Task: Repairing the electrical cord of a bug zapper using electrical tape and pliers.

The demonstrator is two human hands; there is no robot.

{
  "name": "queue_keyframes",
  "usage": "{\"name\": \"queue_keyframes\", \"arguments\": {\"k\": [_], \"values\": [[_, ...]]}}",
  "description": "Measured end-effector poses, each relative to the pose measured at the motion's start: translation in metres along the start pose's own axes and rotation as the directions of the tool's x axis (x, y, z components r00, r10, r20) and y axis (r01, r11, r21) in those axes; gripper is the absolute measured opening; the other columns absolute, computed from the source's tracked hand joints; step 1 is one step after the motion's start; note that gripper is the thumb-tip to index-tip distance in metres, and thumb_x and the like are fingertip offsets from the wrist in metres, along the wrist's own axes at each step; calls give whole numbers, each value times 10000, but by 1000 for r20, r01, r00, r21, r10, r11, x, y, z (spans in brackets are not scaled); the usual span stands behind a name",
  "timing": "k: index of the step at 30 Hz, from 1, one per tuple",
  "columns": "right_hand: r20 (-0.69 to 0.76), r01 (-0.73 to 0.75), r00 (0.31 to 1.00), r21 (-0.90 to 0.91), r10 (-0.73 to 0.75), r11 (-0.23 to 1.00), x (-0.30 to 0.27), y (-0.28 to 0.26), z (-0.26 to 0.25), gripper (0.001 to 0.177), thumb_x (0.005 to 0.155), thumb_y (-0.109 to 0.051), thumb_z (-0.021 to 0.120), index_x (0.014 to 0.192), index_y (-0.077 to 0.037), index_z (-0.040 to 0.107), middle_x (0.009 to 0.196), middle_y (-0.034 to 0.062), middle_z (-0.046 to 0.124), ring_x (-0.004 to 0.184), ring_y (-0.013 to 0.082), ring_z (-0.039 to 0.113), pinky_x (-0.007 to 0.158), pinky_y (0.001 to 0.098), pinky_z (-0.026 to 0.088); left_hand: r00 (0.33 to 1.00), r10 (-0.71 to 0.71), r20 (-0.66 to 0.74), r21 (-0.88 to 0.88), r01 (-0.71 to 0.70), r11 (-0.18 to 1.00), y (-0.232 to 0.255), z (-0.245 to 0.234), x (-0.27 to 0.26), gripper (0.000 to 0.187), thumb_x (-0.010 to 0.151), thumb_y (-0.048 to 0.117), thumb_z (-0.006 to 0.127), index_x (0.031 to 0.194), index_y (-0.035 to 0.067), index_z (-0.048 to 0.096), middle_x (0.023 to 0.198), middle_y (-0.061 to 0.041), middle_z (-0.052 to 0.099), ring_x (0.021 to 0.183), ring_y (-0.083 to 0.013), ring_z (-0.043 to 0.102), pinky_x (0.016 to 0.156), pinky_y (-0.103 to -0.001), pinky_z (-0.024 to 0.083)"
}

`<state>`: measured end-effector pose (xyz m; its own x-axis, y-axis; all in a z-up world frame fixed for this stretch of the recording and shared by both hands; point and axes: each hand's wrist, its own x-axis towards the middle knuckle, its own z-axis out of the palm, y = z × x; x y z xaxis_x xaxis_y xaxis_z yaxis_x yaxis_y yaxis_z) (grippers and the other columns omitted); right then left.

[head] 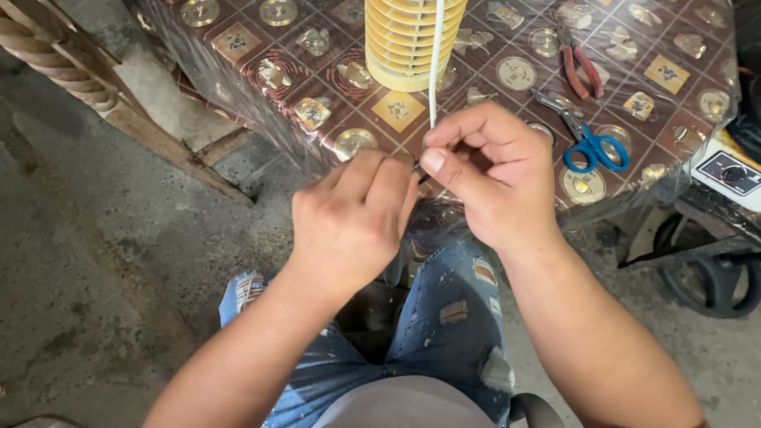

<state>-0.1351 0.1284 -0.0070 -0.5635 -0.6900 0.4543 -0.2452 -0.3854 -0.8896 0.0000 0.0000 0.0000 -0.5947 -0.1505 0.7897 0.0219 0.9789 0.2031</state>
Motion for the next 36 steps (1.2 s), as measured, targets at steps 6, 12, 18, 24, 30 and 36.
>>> {"name": "queue_keyframes", "arguments": {"k": [6,12,18,24,30,36], "values": [[-21,-41,999,55,42,998,2,0,8,154,985,14,746,1109,-5,658,1068,53,712,943,72,648,831,215,526,987,107,-123,101,-94,990,-8,-1,2,172,968,73,753,1118,1,707,943,-69,673,775,-215,687,657,-340,547],[43,-100,995,158,94,982,1,7,0,149,1002,9,709,1150,13,690,1075,105,732,926,141,692,816,277,574,886,-406,224,-599,454,659,-9,25,-17,197,1055,205,654,1009,18,697,833,-59,730,710,-129,694,665,-278,567],[55,-182,983,301,173,936,0,17,-8,146,978,19,685,1122,0,671,1110,132,748,979,166,721,821,322,606,604,-121,788,-565,632,-530,-11,22,-46,450,1115,280,521,1370,-71,639,925,-89,630,722,-113,480,675,-255,403],[4,-100,994,379,106,920,-4,42,-2,138,1024,24,713,1149,-20,675,1037,117,735,949,137,699,892,286,573,602,23,798,-364,512,-778,-8,24,-57,419,1108,185,524,1457,-45,547,878,-64,594,652,-108,429,604,-233,363],[-48,-95,991,376,122,922,-2,48,7,149,1019,22,703,1158,-20,669,1080,99,735,949,131,678,855,263,555,642,-184,744,-657,655,-373,-9,24,-73,436,1069,181,488,1460,-6,541,856,-57,637,678,-128,574,637,-250,490],[108,-78,991,-37,82,996,0,47,15,123,997,30,712,1105,-9,670,1026,77,731,950,140,714,819,261,583,581,-234,779,-620,662,-422,-14,30,-88,417,1098,199,488,1442,-12,592,854,-48,650,639,-127,581,554,-233,420]]}}
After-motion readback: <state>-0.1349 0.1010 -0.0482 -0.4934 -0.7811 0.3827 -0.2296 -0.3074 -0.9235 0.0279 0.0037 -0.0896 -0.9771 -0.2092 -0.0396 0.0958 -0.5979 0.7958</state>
